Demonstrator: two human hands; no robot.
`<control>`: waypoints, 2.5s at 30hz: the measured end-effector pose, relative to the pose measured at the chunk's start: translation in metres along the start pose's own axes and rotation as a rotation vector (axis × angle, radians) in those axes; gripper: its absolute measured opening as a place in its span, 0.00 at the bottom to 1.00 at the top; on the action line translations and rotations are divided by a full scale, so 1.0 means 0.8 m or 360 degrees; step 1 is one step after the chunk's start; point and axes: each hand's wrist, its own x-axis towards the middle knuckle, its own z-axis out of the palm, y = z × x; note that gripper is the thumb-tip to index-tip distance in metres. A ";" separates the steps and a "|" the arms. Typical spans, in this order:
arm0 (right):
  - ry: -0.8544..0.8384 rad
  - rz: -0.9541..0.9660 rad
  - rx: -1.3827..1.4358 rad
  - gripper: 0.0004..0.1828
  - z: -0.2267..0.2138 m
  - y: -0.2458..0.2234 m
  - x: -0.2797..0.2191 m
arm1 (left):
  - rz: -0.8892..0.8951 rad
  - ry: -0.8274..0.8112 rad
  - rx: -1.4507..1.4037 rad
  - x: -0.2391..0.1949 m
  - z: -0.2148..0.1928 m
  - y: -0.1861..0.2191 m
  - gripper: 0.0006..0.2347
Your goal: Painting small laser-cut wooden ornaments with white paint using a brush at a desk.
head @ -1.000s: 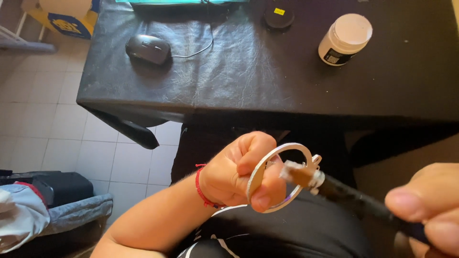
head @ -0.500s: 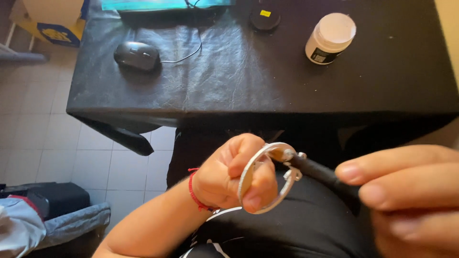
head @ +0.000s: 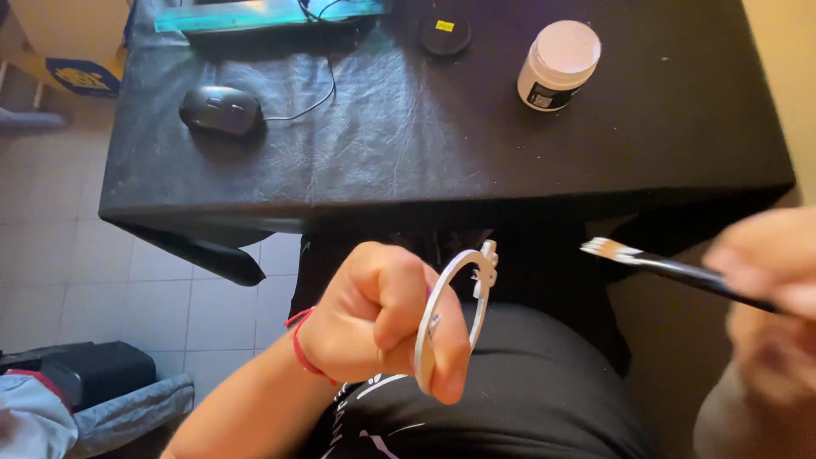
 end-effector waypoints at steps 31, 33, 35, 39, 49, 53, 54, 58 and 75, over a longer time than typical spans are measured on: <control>-0.0046 0.0514 -0.0067 0.07 0.098 -0.116 0.161 | 0.0762 -0.0382 0.3489 0.030 0.008 0.030 0.10; -0.0052 0.0697 -0.0007 0.05 0.096 -0.118 0.164 | 0.0685 -0.0383 0.3564 0.031 0.008 0.028 0.10; -0.0081 0.0740 -0.0057 0.04 0.096 -0.121 0.168 | 0.0665 -0.0381 0.3549 0.031 0.006 0.025 0.10; -0.0132 0.0800 -0.0130 0.04 0.098 -0.121 0.171 | 0.0504 -0.0285 0.3167 0.031 0.007 0.022 0.09; -0.0214 0.0684 0.0052 0.08 0.104 -0.119 0.161 | 0.0221 0.0335 0.1466 0.023 0.021 -0.004 0.10; -0.0270 0.0714 0.0102 0.10 0.104 -0.117 0.157 | 0.0224 0.0349 0.1251 0.023 0.021 -0.003 0.11; -0.0264 0.0746 0.0125 0.10 0.104 -0.116 0.156 | 0.0236 0.0361 0.1153 0.023 0.021 -0.003 0.11; -0.0222 0.0814 0.0153 0.09 0.099 -0.117 0.156 | 0.0187 0.0515 0.1158 0.026 0.018 0.003 0.10; -0.0008 0.1050 -0.0173 0.08 0.076 -0.099 0.127 | -0.0347 0.0704 0.0704 0.100 -0.089 -0.013 0.08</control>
